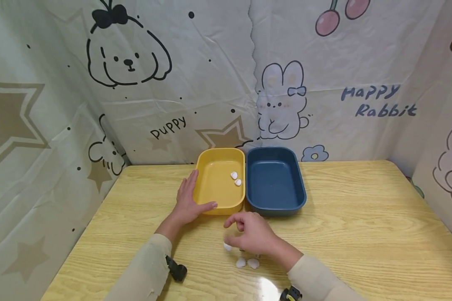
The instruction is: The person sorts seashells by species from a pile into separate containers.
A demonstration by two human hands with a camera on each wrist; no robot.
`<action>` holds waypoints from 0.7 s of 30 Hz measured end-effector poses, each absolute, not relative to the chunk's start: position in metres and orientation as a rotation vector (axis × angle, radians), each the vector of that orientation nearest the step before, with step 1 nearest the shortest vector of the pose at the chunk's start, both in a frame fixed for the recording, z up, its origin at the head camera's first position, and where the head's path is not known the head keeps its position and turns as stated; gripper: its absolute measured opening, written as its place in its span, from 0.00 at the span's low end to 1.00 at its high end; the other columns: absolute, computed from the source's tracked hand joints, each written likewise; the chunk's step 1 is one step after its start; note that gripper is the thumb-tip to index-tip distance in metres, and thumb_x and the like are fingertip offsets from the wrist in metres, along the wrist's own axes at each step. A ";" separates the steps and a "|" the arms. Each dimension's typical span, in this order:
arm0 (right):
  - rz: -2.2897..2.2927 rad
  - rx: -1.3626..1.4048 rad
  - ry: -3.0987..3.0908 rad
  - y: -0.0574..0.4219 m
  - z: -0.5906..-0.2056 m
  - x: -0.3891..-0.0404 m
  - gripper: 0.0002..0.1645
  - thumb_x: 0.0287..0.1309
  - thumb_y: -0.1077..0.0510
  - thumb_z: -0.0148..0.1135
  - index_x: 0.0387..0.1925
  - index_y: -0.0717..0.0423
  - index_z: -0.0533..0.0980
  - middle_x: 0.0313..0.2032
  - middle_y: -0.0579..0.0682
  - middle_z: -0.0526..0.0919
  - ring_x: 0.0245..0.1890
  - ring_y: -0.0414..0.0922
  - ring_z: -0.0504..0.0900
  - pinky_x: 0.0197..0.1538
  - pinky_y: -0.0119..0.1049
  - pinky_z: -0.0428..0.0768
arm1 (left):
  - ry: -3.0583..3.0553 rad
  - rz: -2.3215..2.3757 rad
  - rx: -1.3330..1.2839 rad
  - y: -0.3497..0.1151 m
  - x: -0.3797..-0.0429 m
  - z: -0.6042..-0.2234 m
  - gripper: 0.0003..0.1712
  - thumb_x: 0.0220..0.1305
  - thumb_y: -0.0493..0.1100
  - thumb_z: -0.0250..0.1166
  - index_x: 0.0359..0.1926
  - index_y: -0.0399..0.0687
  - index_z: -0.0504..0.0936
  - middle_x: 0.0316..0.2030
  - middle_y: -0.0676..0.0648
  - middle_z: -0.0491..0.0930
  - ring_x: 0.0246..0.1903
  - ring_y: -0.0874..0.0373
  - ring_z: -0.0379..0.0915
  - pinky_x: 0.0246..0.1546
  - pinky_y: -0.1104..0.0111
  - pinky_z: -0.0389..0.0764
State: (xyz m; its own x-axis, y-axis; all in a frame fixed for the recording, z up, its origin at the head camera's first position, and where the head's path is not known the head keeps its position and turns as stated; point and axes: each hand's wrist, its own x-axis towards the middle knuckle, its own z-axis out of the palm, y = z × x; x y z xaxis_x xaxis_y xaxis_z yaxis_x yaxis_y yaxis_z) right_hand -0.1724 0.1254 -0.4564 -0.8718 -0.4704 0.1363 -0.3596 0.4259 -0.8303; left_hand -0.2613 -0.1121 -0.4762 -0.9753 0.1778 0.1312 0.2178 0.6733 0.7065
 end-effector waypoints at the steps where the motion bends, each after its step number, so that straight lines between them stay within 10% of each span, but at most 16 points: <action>1: -1.433 -0.755 2.555 0.126 -0.458 -0.172 0.15 0.50 0.59 0.77 0.40 0.56 0.83 0.16 0.38 0.54 0.18 0.35 0.54 0.32 0.33 0.68 | -2.829 -1.203 -0.331 -0.112 -0.261 -0.476 0.72 0.47 0.66 0.77 0.81 0.61 0.38 0.79 0.57 0.37 0.76 0.44 0.26 0.70 0.45 0.32; 21: -1.238 -0.802 2.562 0.127 -0.470 -0.178 0.15 0.49 0.61 0.76 0.40 0.50 0.83 0.15 0.38 0.54 0.16 0.35 0.54 0.30 0.32 0.66 | -2.834 -1.208 -0.338 -0.112 -0.260 -0.475 0.73 0.46 0.69 0.76 0.81 0.61 0.38 0.79 0.58 0.36 0.76 0.44 0.26 0.70 0.45 0.32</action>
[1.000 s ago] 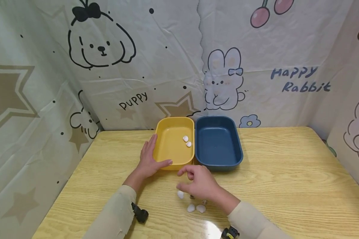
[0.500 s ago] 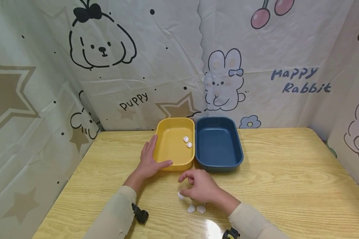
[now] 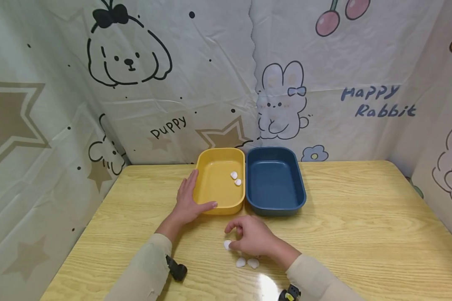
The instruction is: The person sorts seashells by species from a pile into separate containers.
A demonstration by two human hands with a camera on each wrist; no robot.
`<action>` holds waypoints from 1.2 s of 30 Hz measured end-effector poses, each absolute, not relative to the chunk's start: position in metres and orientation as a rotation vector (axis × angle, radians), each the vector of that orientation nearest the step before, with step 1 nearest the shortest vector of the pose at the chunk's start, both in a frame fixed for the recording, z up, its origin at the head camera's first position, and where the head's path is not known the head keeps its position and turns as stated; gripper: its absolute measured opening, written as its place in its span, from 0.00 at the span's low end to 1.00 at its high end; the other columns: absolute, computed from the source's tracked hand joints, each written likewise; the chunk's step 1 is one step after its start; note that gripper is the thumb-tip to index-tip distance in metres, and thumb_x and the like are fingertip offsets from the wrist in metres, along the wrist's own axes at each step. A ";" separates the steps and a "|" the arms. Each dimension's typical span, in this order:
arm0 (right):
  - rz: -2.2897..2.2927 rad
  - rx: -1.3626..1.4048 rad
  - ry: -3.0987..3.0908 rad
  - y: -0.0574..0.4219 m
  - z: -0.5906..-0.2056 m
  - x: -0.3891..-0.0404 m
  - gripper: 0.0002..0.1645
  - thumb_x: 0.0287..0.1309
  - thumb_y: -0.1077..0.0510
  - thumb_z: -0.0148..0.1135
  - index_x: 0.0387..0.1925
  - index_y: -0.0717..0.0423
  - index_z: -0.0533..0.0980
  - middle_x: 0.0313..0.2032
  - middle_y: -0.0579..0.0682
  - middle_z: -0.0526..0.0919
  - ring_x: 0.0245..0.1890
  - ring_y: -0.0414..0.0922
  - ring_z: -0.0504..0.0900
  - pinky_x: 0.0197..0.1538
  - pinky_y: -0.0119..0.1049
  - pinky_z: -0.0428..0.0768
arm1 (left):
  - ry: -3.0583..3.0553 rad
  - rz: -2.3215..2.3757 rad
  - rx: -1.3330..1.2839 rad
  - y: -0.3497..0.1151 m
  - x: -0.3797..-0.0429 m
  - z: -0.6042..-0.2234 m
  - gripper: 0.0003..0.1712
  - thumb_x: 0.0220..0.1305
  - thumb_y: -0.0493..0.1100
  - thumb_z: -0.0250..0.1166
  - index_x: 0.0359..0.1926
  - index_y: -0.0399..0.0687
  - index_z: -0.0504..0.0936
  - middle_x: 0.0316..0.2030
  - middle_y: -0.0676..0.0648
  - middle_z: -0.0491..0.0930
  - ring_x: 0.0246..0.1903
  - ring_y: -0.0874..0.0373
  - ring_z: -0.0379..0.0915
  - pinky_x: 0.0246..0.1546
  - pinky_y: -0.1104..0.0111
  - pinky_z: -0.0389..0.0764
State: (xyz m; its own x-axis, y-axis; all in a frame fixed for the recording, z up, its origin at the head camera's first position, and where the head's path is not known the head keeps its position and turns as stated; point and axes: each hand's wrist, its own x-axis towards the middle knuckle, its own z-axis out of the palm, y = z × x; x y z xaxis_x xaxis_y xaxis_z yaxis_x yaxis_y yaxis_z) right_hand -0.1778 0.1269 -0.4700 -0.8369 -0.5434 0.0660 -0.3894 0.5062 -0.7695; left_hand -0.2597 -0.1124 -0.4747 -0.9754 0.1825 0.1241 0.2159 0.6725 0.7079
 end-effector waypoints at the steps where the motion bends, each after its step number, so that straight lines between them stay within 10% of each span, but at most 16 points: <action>1: -1.232 -0.803 2.559 0.127 -0.470 -0.178 0.15 0.48 0.61 0.76 0.40 0.49 0.83 0.15 0.37 0.54 0.16 0.35 0.54 0.30 0.31 0.66 | -2.831 -1.211 -0.338 -0.113 -0.259 -0.475 0.72 0.46 0.69 0.76 0.81 0.61 0.38 0.79 0.58 0.36 0.76 0.44 0.26 0.70 0.45 0.32; 36: -1.012 -0.824 2.731 0.127 -0.484 -0.177 0.14 0.44 0.43 0.80 0.25 0.36 0.80 0.13 0.33 0.66 0.17 0.33 0.66 0.26 0.32 0.68 | -2.830 -1.217 -0.312 -0.111 -0.260 -0.475 0.71 0.48 0.65 0.77 0.81 0.62 0.39 0.79 0.58 0.37 0.76 0.44 0.27 0.70 0.46 0.32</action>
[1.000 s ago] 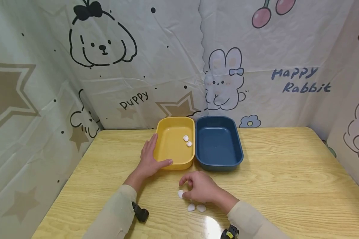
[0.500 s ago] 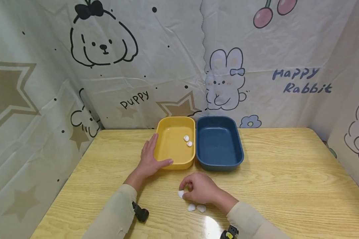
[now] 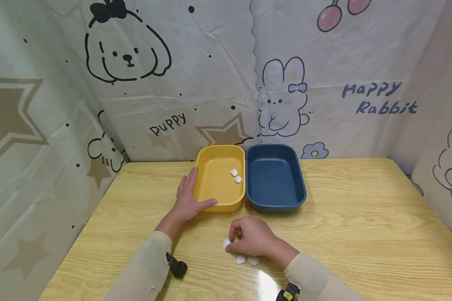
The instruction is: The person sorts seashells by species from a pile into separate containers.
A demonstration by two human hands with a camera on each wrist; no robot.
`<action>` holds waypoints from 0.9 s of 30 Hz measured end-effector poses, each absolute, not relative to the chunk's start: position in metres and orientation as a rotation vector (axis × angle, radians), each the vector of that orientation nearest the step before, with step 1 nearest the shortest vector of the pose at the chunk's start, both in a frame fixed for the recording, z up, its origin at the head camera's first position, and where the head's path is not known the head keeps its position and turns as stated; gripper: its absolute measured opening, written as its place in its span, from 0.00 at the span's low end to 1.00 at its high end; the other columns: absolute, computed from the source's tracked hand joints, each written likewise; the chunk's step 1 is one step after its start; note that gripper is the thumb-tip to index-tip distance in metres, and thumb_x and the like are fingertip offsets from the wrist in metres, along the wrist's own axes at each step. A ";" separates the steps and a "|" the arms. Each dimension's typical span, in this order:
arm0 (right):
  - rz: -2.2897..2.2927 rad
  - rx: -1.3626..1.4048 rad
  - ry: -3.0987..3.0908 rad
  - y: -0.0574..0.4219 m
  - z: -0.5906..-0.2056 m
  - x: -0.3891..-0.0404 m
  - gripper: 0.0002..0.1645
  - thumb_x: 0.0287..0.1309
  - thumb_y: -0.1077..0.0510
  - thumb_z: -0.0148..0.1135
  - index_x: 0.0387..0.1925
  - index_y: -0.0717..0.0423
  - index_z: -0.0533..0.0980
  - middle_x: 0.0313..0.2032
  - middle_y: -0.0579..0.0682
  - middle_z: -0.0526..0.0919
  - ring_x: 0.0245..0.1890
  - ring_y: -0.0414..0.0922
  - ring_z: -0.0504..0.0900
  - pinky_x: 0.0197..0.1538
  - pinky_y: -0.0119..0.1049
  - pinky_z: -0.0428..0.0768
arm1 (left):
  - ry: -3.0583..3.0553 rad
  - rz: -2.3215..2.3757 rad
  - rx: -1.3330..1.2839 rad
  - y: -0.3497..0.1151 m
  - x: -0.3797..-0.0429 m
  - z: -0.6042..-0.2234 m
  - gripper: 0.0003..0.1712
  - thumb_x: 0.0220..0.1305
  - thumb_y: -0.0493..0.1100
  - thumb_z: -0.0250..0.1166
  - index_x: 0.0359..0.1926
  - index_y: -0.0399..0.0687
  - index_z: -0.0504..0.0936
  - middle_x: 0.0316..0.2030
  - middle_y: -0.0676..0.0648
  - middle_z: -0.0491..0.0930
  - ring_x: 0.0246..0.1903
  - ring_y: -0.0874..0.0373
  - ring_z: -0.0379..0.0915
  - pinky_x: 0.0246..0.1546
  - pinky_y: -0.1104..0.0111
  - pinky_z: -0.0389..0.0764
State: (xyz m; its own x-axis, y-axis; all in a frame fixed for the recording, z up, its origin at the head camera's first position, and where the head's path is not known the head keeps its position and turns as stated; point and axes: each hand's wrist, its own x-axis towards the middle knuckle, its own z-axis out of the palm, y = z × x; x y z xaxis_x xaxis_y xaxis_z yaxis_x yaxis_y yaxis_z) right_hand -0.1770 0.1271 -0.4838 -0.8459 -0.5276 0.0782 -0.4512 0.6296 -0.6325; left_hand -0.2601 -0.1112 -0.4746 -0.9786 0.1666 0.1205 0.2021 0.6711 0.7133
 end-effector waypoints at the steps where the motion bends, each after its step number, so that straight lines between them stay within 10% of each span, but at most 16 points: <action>1: -1.008 -0.818 2.731 0.127 -0.484 -0.177 0.14 0.44 0.43 0.80 0.26 0.36 0.80 0.13 0.33 0.66 0.17 0.33 0.66 0.26 0.32 0.68 | -2.830 -1.219 -0.312 -0.111 -0.260 -0.475 0.71 0.48 0.65 0.77 0.81 0.62 0.39 0.79 0.58 0.37 0.76 0.44 0.27 0.70 0.46 0.32; 27: -1.063 -0.774 2.638 0.126 -0.479 -0.179 0.12 0.48 0.49 0.78 0.31 0.41 0.81 0.15 0.35 0.66 0.18 0.34 0.66 0.27 0.33 0.67 | -2.836 -1.184 -0.311 -0.112 -0.262 -0.477 0.71 0.47 0.67 0.76 0.81 0.60 0.40 0.79 0.57 0.38 0.76 0.44 0.27 0.70 0.46 0.32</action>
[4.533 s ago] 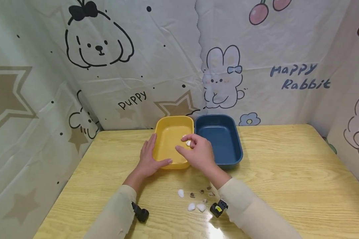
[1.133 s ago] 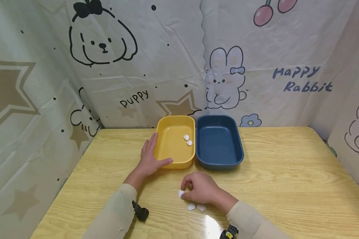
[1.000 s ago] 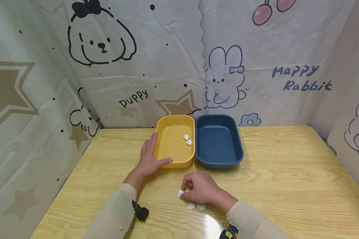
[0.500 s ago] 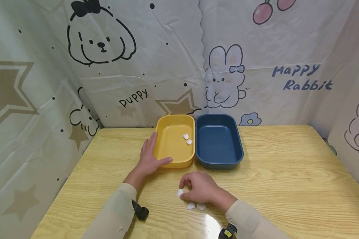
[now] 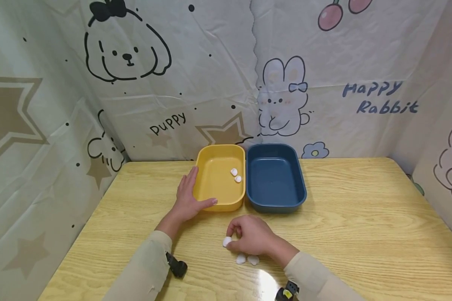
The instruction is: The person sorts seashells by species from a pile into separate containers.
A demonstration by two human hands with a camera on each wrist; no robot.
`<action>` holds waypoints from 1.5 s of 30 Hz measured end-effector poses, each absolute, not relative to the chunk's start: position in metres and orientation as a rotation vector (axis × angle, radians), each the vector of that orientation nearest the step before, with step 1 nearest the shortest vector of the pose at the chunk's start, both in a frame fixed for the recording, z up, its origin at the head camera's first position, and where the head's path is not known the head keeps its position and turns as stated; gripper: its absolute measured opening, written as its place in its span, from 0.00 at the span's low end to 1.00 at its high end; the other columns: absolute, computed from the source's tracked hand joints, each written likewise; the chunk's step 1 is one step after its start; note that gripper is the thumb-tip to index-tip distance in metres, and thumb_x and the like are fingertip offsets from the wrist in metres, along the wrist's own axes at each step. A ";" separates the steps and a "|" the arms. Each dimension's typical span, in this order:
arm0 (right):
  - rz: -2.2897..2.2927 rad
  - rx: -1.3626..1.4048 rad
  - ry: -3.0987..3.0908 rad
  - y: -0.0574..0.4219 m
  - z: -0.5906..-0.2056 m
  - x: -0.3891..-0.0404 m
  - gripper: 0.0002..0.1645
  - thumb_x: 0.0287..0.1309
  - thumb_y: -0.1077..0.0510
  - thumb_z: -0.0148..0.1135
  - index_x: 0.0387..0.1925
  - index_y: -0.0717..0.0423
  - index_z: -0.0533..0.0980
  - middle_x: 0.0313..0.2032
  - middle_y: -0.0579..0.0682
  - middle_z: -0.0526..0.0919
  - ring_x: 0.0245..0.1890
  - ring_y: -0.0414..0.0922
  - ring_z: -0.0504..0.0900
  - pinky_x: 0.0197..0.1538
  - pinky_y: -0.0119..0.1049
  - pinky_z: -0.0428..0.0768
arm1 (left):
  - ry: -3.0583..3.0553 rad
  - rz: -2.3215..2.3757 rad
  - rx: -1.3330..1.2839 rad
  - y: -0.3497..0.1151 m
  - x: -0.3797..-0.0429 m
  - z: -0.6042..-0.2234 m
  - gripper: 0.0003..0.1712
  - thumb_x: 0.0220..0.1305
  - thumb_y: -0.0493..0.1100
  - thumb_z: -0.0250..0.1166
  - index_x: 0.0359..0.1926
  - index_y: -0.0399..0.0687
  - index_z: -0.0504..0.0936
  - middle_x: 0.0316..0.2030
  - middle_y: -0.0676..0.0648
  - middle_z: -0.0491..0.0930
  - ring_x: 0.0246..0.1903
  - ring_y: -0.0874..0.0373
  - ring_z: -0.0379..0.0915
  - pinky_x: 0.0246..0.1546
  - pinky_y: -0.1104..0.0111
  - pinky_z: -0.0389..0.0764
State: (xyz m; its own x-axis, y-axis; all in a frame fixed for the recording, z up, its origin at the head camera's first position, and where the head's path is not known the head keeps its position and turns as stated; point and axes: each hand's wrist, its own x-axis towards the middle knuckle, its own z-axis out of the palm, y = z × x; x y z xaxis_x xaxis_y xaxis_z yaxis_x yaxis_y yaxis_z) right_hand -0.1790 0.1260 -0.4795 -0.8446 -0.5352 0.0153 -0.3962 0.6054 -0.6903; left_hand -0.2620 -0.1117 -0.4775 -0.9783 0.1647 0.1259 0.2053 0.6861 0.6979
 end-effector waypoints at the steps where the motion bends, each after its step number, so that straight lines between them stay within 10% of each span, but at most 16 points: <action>1: -1.073 -0.772 2.636 0.126 -0.479 -0.179 0.12 0.48 0.48 0.78 0.31 0.41 0.81 0.15 0.35 0.65 0.18 0.34 0.66 0.27 0.33 0.67 | -2.839 -1.184 -0.310 -0.112 -0.262 -0.477 0.71 0.47 0.67 0.76 0.81 0.61 0.39 0.79 0.57 0.37 0.76 0.44 0.27 0.70 0.46 0.32; 45: -1.392 -0.870 2.654 0.120 -0.402 -0.203 0.12 0.50 0.53 0.79 0.34 0.47 0.82 0.15 0.39 0.54 0.15 0.37 0.55 0.26 0.34 0.61 | -2.807 -1.215 -0.383 -0.115 -0.262 -0.478 0.72 0.46 0.70 0.75 0.81 0.61 0.39 0.79 0.58 0.36 0.75 0.41 0.27 0.70 0.44 0.32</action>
